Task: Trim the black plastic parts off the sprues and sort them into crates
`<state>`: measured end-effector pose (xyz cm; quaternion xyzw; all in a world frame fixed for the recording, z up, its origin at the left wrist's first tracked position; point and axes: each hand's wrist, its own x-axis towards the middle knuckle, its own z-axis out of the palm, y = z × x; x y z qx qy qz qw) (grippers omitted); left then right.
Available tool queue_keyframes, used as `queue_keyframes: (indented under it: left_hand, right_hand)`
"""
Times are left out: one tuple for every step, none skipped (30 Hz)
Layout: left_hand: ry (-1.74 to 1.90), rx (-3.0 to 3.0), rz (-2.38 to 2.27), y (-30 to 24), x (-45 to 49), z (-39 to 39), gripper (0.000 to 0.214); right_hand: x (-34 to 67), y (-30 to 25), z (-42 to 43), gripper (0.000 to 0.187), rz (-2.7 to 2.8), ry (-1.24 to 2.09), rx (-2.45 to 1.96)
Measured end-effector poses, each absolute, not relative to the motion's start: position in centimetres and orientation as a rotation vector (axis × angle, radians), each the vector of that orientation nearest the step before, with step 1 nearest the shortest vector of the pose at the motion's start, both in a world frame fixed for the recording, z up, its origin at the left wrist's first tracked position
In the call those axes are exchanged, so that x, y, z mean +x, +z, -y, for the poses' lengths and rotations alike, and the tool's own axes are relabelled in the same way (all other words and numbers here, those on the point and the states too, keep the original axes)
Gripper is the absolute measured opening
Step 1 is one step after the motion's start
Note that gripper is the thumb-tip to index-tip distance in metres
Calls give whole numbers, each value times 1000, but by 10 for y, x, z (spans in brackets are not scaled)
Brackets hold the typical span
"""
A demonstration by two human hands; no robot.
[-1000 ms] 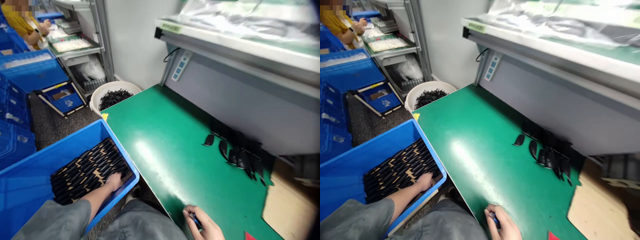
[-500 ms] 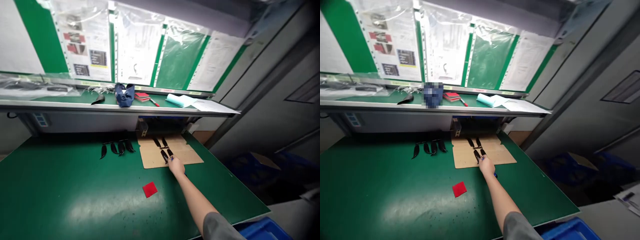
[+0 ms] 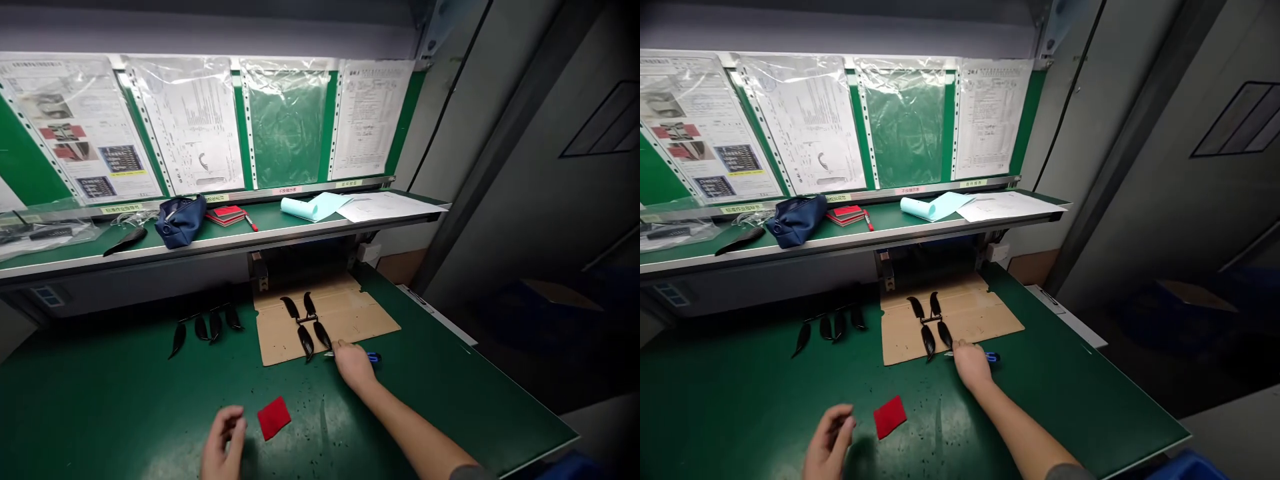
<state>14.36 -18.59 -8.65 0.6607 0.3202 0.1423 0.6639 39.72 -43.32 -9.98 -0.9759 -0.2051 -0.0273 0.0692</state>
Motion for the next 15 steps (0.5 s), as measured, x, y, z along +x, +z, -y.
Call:
queue_keyframes:
  left_hand:
    - [235,1408,-725,-82,161,203,56]
    - [141,1311,-739,-77,177,218,62]
    - [91,1215,-784,-73,191,231,65]
    - [73,1138,-831,-69,202,241,67]
    - [91,1081,-872,-67,210,248,67]
    - [127,1044,-896,-65,216,253,65]
    - [159,1026,-899,-65,219,255,63]
    - [185,1019,-894,-65,220,255,60]
    - [214,1010,-892,-66,220,253,55]
    - [250,1003,-893,-67,220,250,50]
    - [294,998,-897,-67,218,245,44]
    - [343,994,-902,-66,216,239,39]
    - [387,988,-906,-64,212,232,34]
    - [422,978,-908,-60,207,226,31]
    - [440,964,-908,-56,200,219,30]
  right_hand:
    - [386,-102,440,17,685,-128,-2908]
    - [373,-103,445,16,746,-172,-2871]
    - [358,-104,448,18,801,-211,-2830]
    - [342,-105,451,22,849,-241,-2787]
    - [325,-105,452,26,894,-259,-2744]
    - [307,-105,452,28,946,-266,-2696]
    - [289,-105,451,29,1014,-272,-2637]
    - [274,-104,450,29,1102,-287,-2548]
    - [261,-102,449,28,1192,-293,-2444]
    - [252,-100,447,26,1260,-281,-2345]
    - [248,-99,447,23,1290,-249,-2269]
    - [248,-97,447,21,1275,-198,-2237]
    - [252,-96,447,20,1220,-132,-2260]
    - [260,-96,448,22,1146,-69,-2315]
    - [269,-97,448,27,1067,-22,-2385]
